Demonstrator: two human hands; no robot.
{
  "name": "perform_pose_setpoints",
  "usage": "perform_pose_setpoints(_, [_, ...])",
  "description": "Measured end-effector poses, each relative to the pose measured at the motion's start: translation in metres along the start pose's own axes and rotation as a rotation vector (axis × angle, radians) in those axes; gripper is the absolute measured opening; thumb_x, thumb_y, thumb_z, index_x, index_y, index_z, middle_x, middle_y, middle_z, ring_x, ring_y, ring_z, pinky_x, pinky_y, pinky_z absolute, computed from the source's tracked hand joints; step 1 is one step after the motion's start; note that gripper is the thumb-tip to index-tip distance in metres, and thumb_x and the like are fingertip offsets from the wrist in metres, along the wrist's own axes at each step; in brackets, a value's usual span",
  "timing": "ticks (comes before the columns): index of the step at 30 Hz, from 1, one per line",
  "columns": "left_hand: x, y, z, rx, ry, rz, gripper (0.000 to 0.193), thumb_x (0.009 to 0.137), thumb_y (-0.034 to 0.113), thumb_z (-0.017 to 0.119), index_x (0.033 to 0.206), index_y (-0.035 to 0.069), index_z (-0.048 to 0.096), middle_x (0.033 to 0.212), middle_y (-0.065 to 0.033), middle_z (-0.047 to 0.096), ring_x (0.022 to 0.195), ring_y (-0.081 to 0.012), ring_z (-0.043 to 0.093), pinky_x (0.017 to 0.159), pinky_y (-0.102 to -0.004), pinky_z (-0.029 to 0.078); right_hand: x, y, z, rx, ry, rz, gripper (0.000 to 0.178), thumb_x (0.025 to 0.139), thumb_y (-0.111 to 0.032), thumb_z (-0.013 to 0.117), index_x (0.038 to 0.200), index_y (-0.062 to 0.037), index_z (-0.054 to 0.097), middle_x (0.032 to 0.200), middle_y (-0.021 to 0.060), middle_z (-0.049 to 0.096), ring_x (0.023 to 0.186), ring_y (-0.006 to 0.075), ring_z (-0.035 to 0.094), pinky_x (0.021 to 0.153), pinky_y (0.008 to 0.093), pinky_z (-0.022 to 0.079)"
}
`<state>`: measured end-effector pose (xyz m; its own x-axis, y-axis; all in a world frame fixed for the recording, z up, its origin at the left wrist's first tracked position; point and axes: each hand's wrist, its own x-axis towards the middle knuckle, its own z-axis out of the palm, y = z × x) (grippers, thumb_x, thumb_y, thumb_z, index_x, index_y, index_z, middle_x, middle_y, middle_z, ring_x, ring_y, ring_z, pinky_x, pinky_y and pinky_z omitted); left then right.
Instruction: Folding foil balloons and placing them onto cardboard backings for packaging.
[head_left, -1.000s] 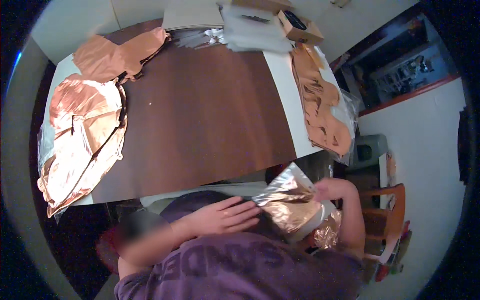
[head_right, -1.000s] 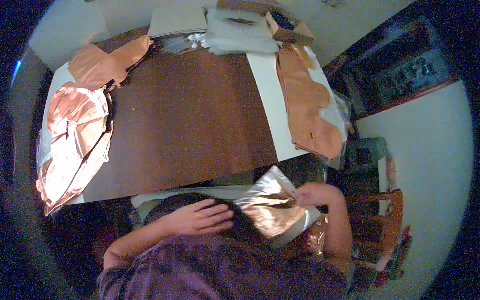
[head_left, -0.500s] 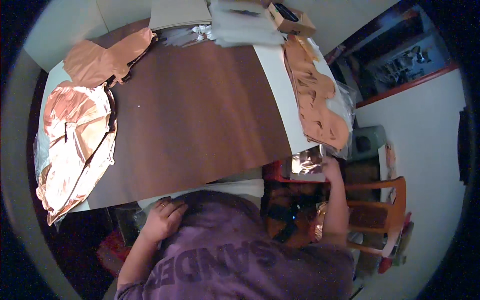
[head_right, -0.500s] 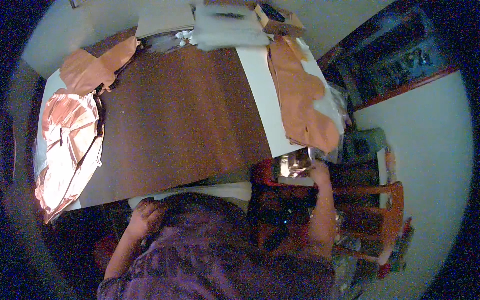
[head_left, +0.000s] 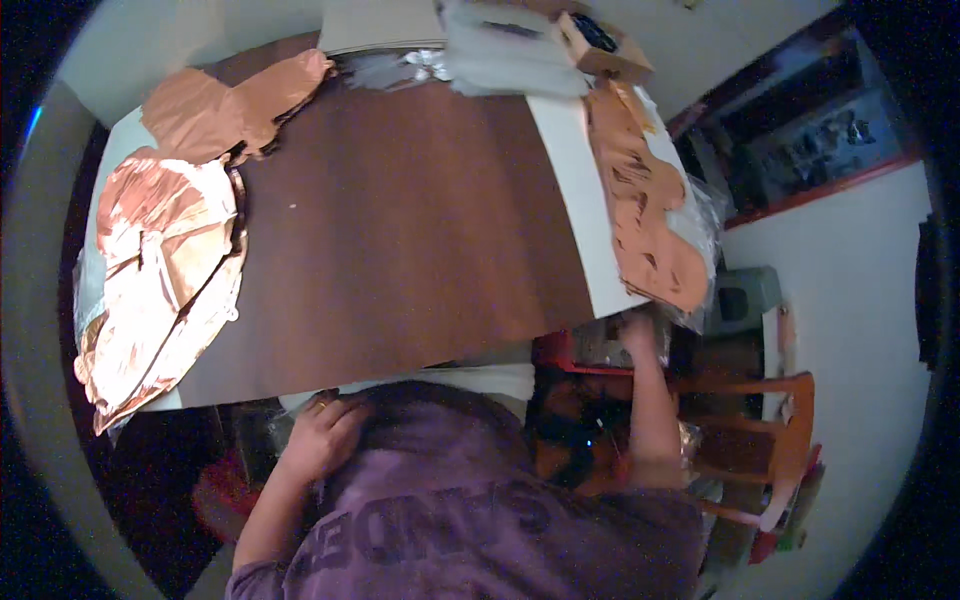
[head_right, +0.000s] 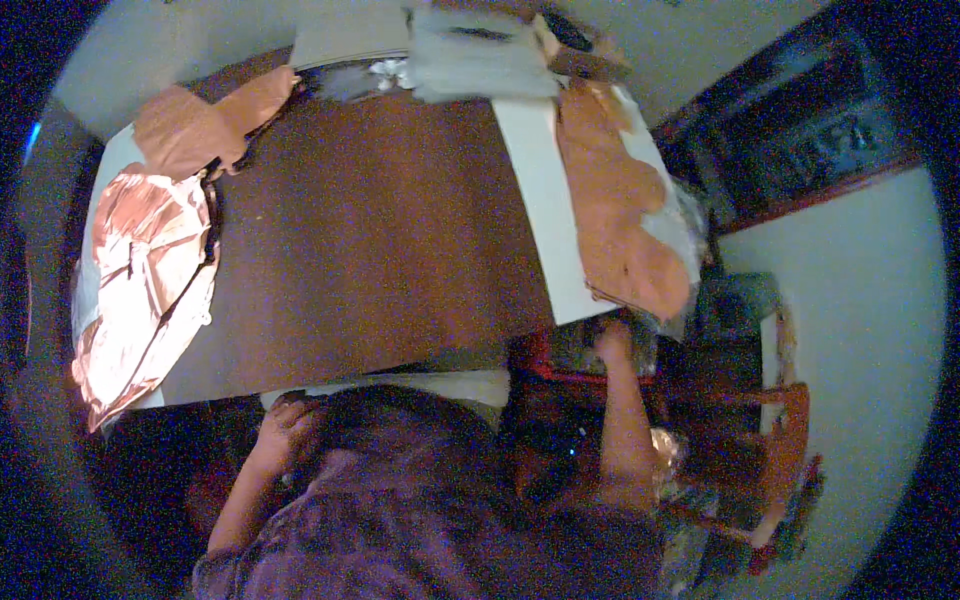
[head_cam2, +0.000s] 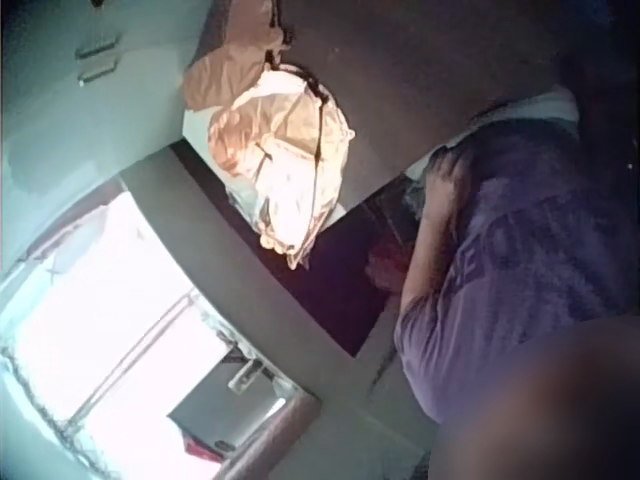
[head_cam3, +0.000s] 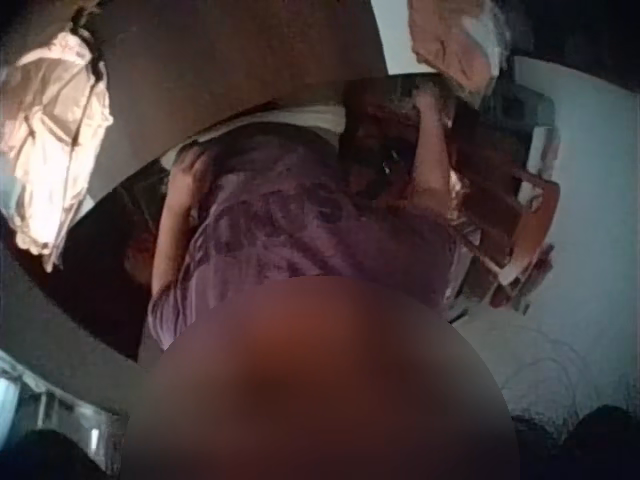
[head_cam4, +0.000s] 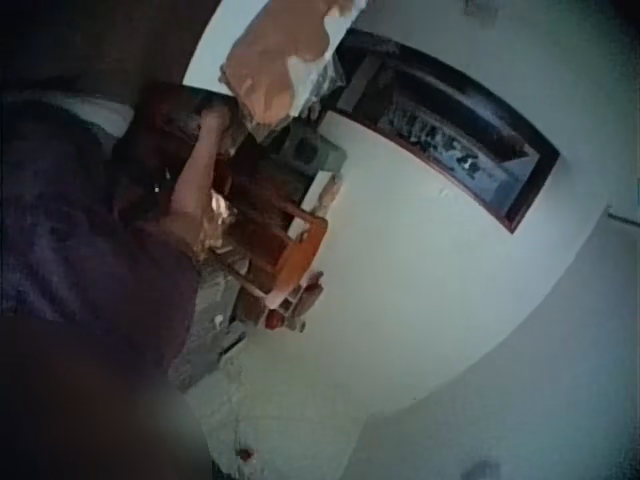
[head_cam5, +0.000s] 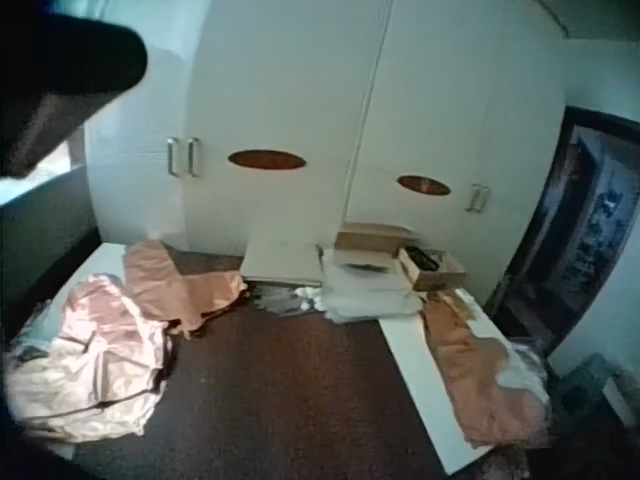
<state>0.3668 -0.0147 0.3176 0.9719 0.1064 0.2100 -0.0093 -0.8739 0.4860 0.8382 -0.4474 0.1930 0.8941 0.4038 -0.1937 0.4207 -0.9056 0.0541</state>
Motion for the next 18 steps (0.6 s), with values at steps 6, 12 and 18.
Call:
perform_pose_setpoints(6, [0.020, 0.005, -0.023, -0.071, 0.155, 0.168, 0.036, 0.070, 0.005, 0.066, 0.106, 0.004, 0.066, 0.096, -0.0113, 0.066, 0.079, -0.0272, 0.064, 0.070, -0.0397, 0.053, 0.042, -0.149, -0.023, 0.256, 0.031, -0.156, 0.037, 0.086, -0.030, 0.060, 0.116, -0.0097, 0.066, 0.121, 0.0182, 0.062, 0.107, 0.0382, 0.061, 0.092, 0.0464, 0.050])
perform_pose_setpoints(12, [-0.010, -0.035, -0.096, 0.307, 0.290, -0.274, 0.029, 0.071, 0.004, 0.070, 0.099, 0.009, 0.068, 0.087, -0.0079, 0.065, 0.067, -0.0272, 0.057, 0.055, -0.0394, 0.044, 0.018, -0.161, -0.082, 0.052, -0.213, -0.398, 0.033, 0.086, -0.026, 0.059, 0.112, -0.0069, 0.066, 0.110, 0.0183, 0.066, 0.101, 0.0369, 0.064, 0.088, 0.0456, 0.051])
perform_pose_setpoints(18, [-0.025, -0.104, -0.165, 0.537, 0.380, -0.471, 0.048, 0.074, 0.012, 0.072, 0.120, 0.009, 0.059, 0.119, -0.0139, 0.059, 0.111, -0.0362, 0.055, 0.095, -0.0458, 0.046, -0.087, -0.197, -0.142, -0.169, -0.372, -0.496, 0.029, 0.086, -0.022, 0.059, 0.109, -0.0044, 0.067, 0.100, 0.0183, 0.069, 0.096, 0.0359, 0.066, 0.085, 0.0450, 0.052])
